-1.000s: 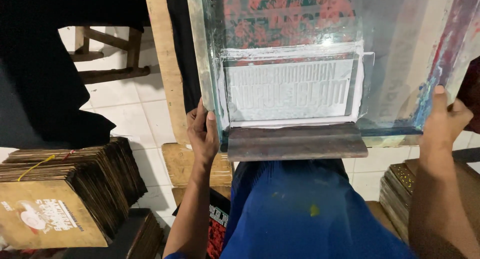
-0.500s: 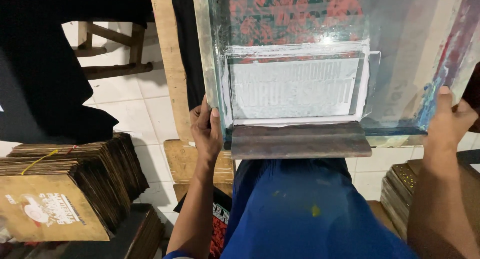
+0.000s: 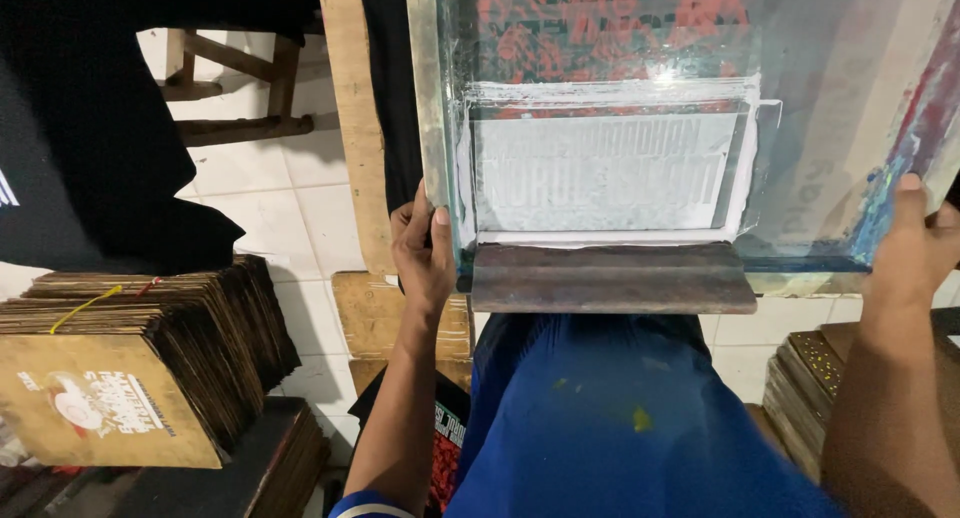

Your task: Screen printing a white design onto black t-shirts using a manual screen and squeegee

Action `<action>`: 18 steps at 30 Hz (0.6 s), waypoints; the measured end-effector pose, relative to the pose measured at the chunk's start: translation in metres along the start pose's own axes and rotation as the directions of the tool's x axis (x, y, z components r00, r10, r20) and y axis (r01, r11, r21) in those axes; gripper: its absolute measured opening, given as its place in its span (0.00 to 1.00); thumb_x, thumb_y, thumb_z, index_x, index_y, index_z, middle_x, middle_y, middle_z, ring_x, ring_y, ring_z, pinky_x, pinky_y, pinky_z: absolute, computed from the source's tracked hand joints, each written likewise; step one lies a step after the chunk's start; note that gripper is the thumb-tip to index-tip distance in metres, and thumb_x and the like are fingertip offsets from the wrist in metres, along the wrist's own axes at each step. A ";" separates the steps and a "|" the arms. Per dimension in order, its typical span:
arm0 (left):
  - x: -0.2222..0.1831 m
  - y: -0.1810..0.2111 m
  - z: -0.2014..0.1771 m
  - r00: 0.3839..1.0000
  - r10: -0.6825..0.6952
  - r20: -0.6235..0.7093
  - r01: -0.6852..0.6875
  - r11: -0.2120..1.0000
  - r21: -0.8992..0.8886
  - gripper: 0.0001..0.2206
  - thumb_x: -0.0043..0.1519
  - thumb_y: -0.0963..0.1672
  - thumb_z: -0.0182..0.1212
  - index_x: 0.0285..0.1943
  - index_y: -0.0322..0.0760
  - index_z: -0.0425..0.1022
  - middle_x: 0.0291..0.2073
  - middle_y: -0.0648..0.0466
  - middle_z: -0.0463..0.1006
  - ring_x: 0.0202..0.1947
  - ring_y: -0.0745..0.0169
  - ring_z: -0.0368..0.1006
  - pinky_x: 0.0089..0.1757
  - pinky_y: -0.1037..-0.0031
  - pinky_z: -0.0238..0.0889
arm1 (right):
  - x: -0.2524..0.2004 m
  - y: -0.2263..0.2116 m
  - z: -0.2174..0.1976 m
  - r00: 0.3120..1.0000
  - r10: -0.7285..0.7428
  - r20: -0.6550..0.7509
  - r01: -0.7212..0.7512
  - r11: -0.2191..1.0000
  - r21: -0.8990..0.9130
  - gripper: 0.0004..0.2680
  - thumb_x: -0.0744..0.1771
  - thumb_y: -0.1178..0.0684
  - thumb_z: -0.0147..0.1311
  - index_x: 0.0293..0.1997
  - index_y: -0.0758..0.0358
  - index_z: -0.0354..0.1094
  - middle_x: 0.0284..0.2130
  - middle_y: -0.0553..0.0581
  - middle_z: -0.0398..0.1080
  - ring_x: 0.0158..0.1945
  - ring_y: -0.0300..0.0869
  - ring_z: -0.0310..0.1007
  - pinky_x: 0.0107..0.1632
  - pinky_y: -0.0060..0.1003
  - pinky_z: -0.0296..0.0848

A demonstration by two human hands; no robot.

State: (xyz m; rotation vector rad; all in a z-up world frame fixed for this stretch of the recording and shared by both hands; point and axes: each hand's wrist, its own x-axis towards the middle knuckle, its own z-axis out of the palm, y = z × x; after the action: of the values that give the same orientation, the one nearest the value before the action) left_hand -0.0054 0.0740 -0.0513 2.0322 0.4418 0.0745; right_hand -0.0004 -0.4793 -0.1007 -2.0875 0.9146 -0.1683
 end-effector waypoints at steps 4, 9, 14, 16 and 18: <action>-0.001 -0.009 0.002 1.000 0.024 -0.003 -0.024 0.999 0.029 0.22 0.73 0.53 0.51 0.73 0.44 0.68 0.44 0.49 0.72 0.50 0.59 0.66 0.47 0.71 0.65 | -0.002 -0.008 0.001 0.999 0.044 0.025 -0.046 0.996 0.077 0.11 0.73 0.43 0.57 0.58 0.54 0.76 0.46 0.42 0.78 0.49 0.28 0.76 0.52 0.27 0.78; -0.001 -0.011 0.001 0.999 0.046 0.009 -0.046 0.999 0.019 0.21 0.73 0.52 0.51 0.74 0.46 0.67 0.43 0.53 0.71 0.50 0.61 0.65 0.46 0.71 0.67 | 0.011 0.026 -0.002 0.997 0.048 -0.061 -0.051 0.997 -0.054 0.11 0.74 0.41 0.62 0.53 0.55 0.78 0.39 0.41 0.74 0.41 0.29 0.69 0.43 0.31 0.72; 0.001 0.001 -0.002 0.999 0.020 0.029 -0.021 0.999 0.035 0.23 0.73 0.52 0.49 0.74 0.41 0.67 0.43 0.50 0.68 0.49 0.60 0.64 0.44 0.72 0.65 | 0.014 0.040 -0.007 0.993 0.113 -0.016 -0.114 0.991 -0.062 0.15 0.79 0.45 0.61 0.38 0.52 0.61 0.31 0.41 0.55 0.35 0.30 0.50 0.38 0.34 0.53; 0.001 -0.002 -0.001 0.999 0.035 0.026 -0.037 0.997 0.062 0.23 0.73 0.52 0.48 0.74 0.41 0.67 0.43 0.50 0.69 0.49 0.58 0.65 0.44 0.70 0.66 | 0.004 0.016 -0.004 0.996 0.086 0.019 -0.085 0.996 -0.021 0.11 0.78 0.43 0.59 0.43 0.54 0.67 0.35 0.42 0.64 0.39 0.29 0.60 0.42 0.32 0.64; 0.001 -0.005 -0.002 0.998 0.050 0.027 -0.052 0.995 0.084 0.23 0.73 0.53 0.48 0.73 0.41 0.67 0.43 0.49 0.71 0.49 0.57 0.66 0.44 0.68 0.66 | 0.004 0.015 -0.005 0.997 0.057 0.047 -0.058 0.998 0.017 0.11 0.77 0.41 0.56 0.48 0.57 0.73 0.40 0.43 0.73 0.44 0.28 0.71 0.45 0.30 0.74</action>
State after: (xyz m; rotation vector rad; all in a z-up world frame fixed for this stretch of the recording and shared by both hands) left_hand -0.0066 0.0779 -0.0554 2.1262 0.3832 0.0624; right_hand -0.0081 -0.4909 -0.1094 -2.0371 0.9401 -0.0972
